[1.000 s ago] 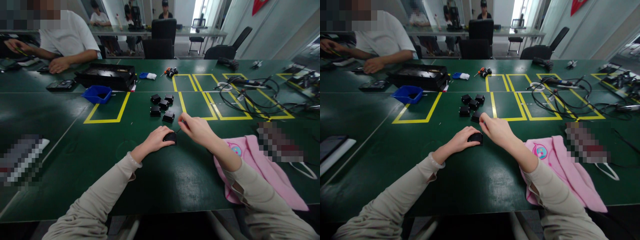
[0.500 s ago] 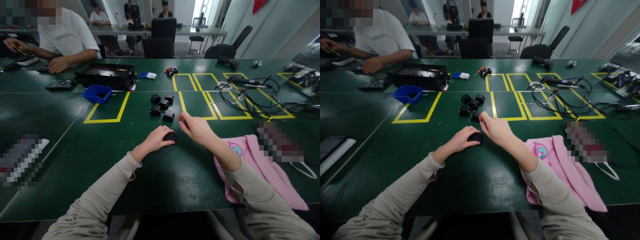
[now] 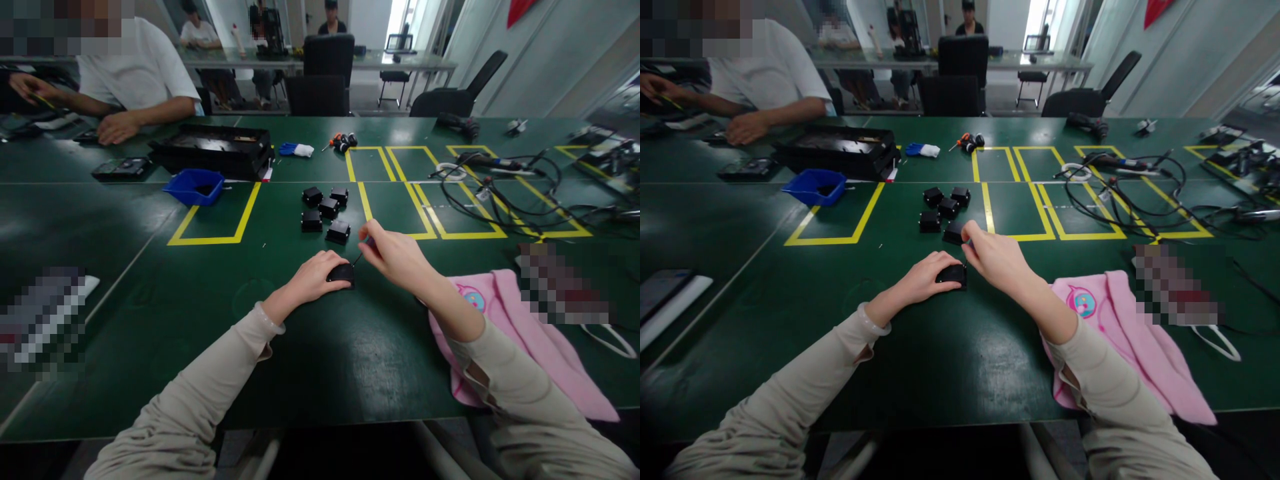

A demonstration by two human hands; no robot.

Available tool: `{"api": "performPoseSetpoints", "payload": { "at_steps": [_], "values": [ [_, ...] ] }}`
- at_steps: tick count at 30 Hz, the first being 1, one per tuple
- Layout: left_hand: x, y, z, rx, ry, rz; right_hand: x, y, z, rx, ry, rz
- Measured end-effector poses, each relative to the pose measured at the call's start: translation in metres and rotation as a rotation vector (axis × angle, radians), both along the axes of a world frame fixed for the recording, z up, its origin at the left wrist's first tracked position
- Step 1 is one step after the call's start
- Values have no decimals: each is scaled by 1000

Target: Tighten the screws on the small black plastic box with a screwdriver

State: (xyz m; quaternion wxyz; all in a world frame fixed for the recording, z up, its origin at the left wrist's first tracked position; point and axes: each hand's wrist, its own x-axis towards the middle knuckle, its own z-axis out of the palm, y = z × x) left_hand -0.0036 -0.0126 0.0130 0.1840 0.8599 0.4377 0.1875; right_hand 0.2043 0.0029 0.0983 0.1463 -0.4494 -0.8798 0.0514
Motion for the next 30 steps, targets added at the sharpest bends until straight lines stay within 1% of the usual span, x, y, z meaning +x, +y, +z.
{"api": "performPoseSetpoints", "payload": {
  "at_steps": [7,12,18,23,30],
  "values": [
    [0,0,-1,6,2,-1,-1,0,1,20,-72,-35],
    [0,1,-2,-1,-3,2,-1,-1,3,-7,-12,-10],
    [0,0,0,9,0,1,-1,-1,3,2,-50,-27],
    [0,0,0,11,3,1,-1,-1,3,-8,-3,-2],
    [0,0,1,7,8,-3,-1,-2,4,1,-71,-29]
  ]
}}
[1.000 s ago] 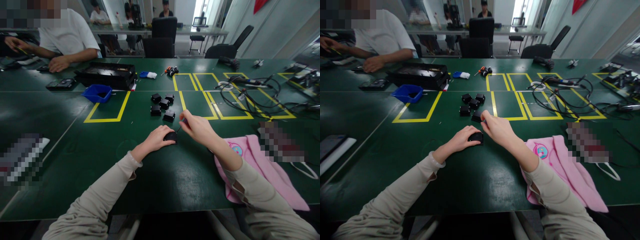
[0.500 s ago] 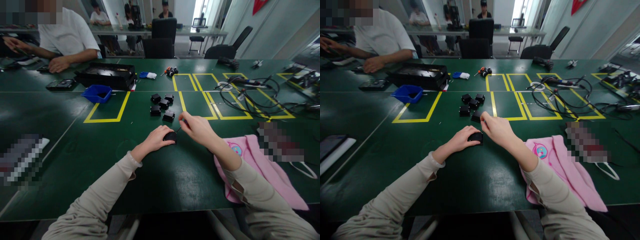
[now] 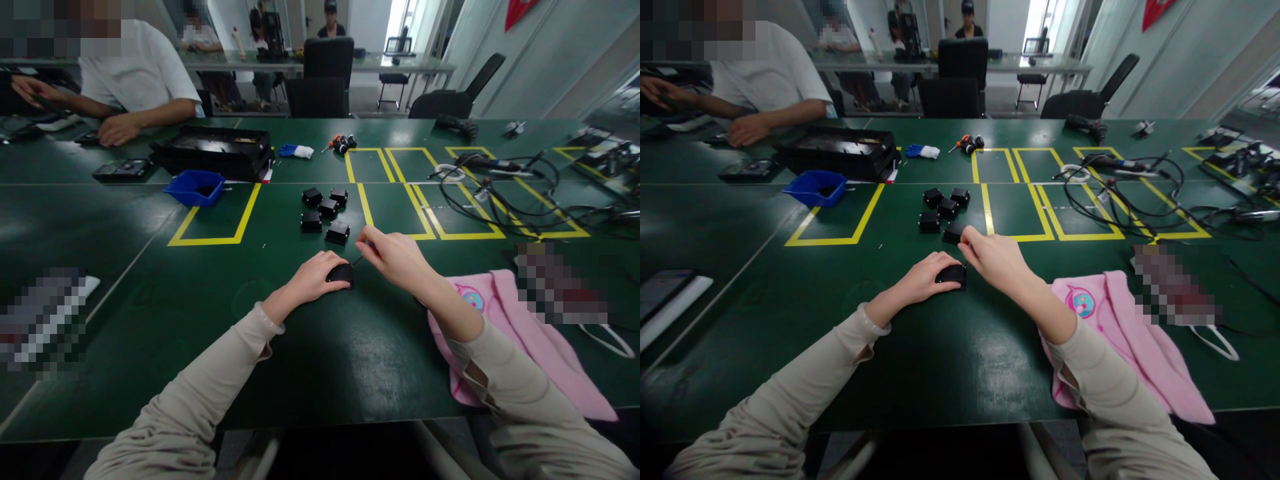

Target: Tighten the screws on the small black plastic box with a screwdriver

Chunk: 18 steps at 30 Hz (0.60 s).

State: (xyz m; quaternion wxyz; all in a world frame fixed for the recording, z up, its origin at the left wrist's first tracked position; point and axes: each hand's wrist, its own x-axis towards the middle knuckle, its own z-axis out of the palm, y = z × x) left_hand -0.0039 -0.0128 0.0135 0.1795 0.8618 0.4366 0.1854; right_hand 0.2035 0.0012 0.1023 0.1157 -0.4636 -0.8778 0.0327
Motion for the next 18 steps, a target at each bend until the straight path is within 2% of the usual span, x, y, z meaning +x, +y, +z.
{"api": "performPoseSetpoints", "payload": {
  "at_steps": [18],
  "values": [
    [0,1,-2,24,-13,-6,0,-1,1,-36,51,42]
  ]
}}
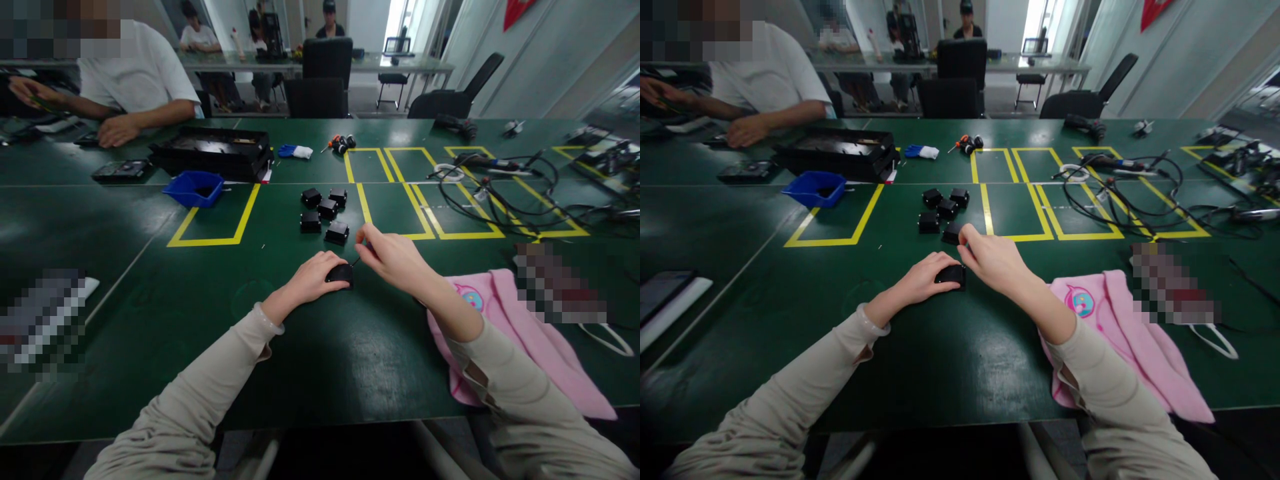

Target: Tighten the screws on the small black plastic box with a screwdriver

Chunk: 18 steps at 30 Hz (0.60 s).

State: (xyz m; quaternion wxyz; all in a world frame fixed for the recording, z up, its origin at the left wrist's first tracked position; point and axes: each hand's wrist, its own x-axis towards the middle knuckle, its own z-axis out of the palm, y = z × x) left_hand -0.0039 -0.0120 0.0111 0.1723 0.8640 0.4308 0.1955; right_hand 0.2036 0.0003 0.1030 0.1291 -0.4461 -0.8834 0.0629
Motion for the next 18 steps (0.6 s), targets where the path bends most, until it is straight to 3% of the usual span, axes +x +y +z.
{"api": "performPoseSetpoints", "payload": {
  "at_steps": [18],
  "values": [
    [0,0,0,-1,8,3,-1,0,-1,33,-46,-27]
  ]
}}
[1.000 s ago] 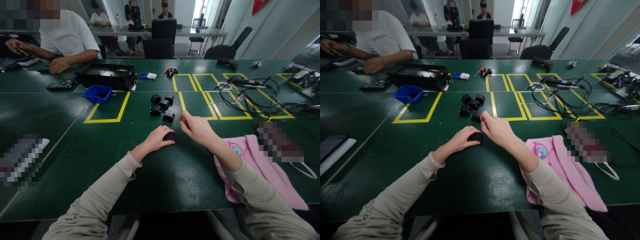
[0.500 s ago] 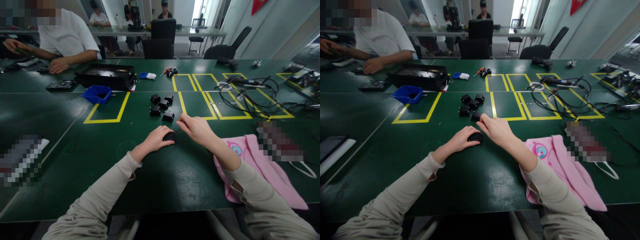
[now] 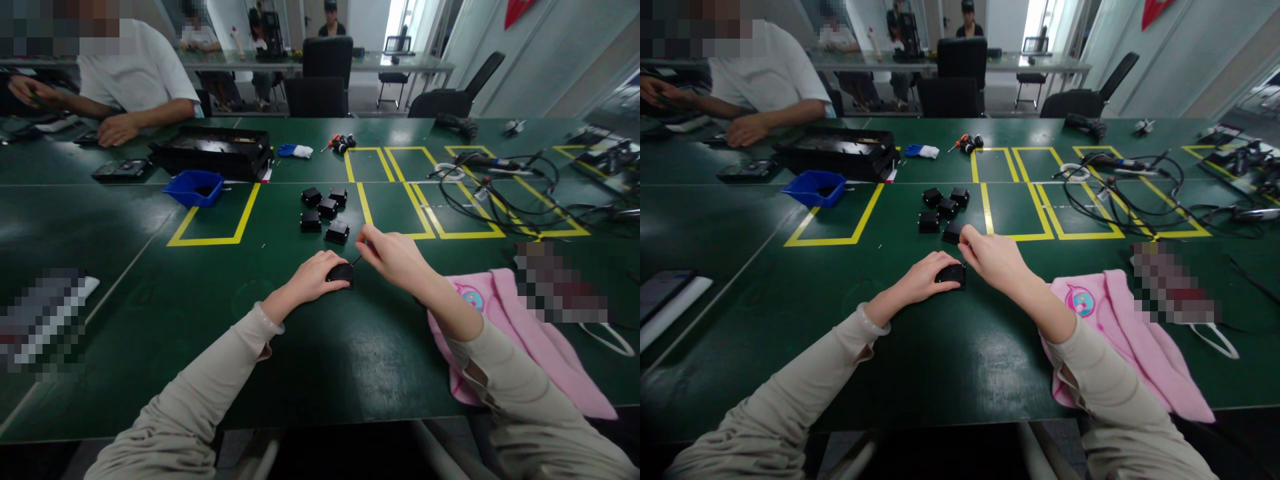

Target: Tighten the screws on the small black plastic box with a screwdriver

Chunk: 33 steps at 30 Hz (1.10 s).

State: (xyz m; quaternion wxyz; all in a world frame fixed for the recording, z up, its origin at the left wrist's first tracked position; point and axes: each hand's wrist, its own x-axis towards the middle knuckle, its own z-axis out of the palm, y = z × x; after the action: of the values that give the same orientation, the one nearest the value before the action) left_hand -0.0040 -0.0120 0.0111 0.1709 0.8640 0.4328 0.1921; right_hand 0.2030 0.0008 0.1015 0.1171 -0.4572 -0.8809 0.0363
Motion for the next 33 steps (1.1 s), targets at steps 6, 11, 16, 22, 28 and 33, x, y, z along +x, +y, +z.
{"api": "performPoseSetpoints", "payload": {
  "at_steps": [6,11,16,22,28,33],
  "values": [
    [0,0,0,-2,-1,3,0,0,1,-24,41,23],
    [0,0,1,0,0,-1,0,0,1,-23,15,29],
    [0,0,1,1,0,-1,1,0,-1,-36,80,39],
    [0,0,1,-13,-1,2,0,2,-3,-19,74,9],
    [0,0,1,-20,-4,8,-1,1,-4,-3,84,-7],
    [1,0,1,-16,-1,4,-1,2,-3,-7,20,-19]
  ]
}}
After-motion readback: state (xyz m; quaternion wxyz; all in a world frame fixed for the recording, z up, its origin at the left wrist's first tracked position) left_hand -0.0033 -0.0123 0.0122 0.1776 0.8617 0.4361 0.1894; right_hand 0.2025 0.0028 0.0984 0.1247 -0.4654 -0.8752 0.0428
